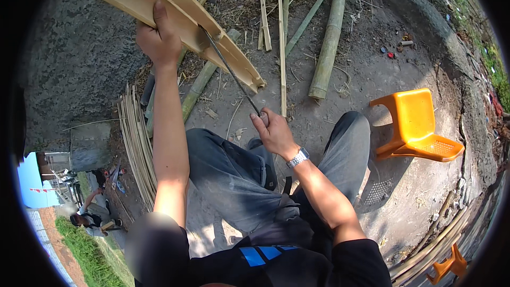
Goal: The person uses a machete to split bamboo stalks into thinner strips and later prepares a larger bamboo pole by trimming its nodes and ends outdoors.
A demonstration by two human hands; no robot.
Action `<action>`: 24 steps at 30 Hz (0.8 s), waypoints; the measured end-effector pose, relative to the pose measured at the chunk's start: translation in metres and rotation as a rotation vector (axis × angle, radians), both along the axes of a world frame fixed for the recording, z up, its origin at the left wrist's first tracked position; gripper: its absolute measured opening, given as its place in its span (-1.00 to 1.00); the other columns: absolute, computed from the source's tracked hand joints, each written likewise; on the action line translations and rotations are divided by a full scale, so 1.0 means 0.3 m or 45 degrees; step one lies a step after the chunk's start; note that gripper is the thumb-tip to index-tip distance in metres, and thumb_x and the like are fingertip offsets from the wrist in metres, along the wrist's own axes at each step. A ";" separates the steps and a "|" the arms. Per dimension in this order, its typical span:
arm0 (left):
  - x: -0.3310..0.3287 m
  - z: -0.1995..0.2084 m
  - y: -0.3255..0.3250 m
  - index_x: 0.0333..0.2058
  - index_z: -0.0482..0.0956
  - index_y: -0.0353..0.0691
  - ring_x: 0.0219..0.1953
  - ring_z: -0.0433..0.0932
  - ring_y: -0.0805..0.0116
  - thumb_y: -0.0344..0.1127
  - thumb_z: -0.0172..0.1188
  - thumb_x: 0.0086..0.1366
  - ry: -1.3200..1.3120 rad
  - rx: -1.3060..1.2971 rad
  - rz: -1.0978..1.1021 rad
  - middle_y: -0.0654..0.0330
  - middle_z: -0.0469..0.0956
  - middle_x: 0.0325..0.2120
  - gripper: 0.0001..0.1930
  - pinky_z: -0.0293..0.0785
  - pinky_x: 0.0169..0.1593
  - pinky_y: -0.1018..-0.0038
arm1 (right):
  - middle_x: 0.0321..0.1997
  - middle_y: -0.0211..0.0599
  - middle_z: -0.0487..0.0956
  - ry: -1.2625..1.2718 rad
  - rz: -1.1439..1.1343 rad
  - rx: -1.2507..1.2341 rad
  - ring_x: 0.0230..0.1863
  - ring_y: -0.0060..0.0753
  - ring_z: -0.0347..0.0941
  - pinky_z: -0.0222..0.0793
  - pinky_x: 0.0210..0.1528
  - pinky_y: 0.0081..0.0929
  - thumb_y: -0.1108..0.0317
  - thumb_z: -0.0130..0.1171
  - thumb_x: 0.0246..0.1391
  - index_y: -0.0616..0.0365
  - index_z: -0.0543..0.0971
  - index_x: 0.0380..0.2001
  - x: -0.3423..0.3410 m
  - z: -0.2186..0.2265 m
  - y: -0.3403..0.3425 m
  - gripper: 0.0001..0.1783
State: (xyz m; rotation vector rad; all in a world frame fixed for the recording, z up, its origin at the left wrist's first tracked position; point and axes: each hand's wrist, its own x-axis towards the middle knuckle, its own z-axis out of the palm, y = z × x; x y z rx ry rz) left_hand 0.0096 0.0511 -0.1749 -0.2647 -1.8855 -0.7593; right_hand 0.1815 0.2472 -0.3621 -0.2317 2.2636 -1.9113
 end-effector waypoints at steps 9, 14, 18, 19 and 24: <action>-0.007 -0.003 0.039 -0.19 0.63 -0.38 -0.31 0.70 0.19 -0.07 0.12 0.49 0.028 -0.007 -0.025 0.04 0.70 -0.37 -0.60 0.56 -0.21 0.33 | -0.58 0.15 0.50 0.006 -0.075 -0.010 -0.47 0.30 0.48 0.32 -0.37 0.00 -0.06 0.04 0.40 0.34 0.45 -0.43 -0.025 0.079 -0.070 -0.42; 0.031 0.011 0.040 -0.14 0.61 -0.39 -0.32 0.71 0.16 -0.09 0.11 0.49 -0.049 -0.055 -0.071 0.01 0.70 -0.34 -0.62 0.56 -0.23 0.32 | -0.47 0.25 0.58 -0.385 0.038 0.168 -0.30 0.37 0.55 0.39 -0.21 0.07 -0.16 -0.07 0.40 0.38 0.53 -0.30 -0.107 -0.017 -0.103 -0.33; 0.051 0.002 0.064 -0.13 0.59 -0.38 -0.31 0.69 0.18 -0.05 0.09 0.50 -0.083 -0.039 -0.080 0.02 0.67 -0.34 -0.59 0.54 -0.21 0.32 | -0.37 0.32 0.59 -0.195 -0.047 0.226 -0.20 0.38 0.55 0.40 -0.12 0.08 -0.16 -0.06 0.39 0.41 0.53 -0.29 -0.145 -0.268 -0.097 -0.32; 0.022 0.011 0.060 -0.12 0.58 -0.39 -0.30 0.68 0.19 -0.03 0.08 0.51 -0.085 -0.018 -0.089 0.03 0.66 -0.34 -0.57 0.54 -0.21 0.32 | -0.37 0.32 0.59 -0.174 -0.058 0.217 -0.20 0.38 0.55 0.40 -0.12 0.08 -0.16 -0.06 0.39 0.41 0.53 -0.29 -0.155 -0.348 -0.107 -0.32; 0.025 0.020 0.058 -0.09 0.55 -0.44 -0.23 0.68 0.23 -0.03 0.09 0.51 -0.093 0.134 -0.110 0.01 0.66 -0.28 -0.54 0.54 -0.17 0.35 | -0.36 0.32 0.60 -0.290 -0.030 0.236 -0.20 0.40 0.55 0.41 -0.10 0.06 -0.20 -0.05 0.37 0.40 0.54 -0.34 -0.158 -0.503 -0.133 -0.29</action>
